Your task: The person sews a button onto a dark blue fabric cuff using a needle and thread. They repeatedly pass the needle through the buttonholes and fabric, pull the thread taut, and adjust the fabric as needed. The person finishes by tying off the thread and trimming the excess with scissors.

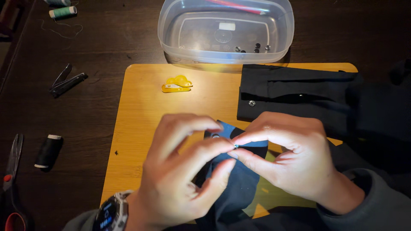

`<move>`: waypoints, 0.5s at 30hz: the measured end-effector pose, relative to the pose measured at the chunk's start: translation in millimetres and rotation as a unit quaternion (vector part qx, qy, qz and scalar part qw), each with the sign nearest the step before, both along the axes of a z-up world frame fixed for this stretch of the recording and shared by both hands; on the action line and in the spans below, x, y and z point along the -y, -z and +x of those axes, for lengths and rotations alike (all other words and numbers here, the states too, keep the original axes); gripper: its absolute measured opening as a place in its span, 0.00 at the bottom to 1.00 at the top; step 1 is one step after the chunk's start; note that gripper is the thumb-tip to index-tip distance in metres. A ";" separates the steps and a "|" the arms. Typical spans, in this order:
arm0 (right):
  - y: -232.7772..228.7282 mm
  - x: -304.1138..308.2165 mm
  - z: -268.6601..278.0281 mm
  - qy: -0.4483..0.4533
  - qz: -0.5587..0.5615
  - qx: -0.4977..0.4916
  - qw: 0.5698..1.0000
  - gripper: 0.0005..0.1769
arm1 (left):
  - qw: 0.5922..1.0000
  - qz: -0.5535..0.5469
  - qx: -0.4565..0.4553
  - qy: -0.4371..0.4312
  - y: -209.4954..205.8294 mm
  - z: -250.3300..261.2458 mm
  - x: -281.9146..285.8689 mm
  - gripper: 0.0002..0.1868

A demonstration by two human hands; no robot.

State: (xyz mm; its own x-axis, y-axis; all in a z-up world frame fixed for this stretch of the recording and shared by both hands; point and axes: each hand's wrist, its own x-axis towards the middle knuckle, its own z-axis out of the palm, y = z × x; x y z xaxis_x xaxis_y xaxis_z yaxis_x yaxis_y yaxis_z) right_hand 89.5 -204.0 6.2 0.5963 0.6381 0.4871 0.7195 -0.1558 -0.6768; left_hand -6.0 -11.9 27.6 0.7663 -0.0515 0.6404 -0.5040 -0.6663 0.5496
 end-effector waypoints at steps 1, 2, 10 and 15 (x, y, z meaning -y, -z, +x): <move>-0.4 0.0 -0.2 -0.006 0.005 0.000 1.000 0.12 | 1.000 0.020 0.018 0.005 -1.4 1.3 2.4 0.14; -0.8 0.1 -0.6 -0.011 0.009 0.000 1.000 0.11 | 0.999 0.039 0.035 0.009 -2.0 2.0 3.7 0.13; -3.8 -0.6 -8.9 -0.005 0.005 0.011 1.000 0.11 | 0.990 0.124 0.070 0.000 -1.2 -3.8 3.0 0.11; -7.8 -1.6 -15.6 0.000 0.020 0.025 0.999 0.12 | 0.988 0.128 0.069 0.044 -0.4 -11.0 2.4 0.09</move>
State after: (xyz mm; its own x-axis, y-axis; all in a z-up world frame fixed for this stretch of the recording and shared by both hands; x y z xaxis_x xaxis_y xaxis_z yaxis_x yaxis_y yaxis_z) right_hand 73.9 -202.4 14.1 0.5704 0.6182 0.5408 0.7524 -0.1291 -0.6460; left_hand -17.1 -14.2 28.1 0.6578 -0.2879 0.6960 -0.6246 -0.7249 0.2905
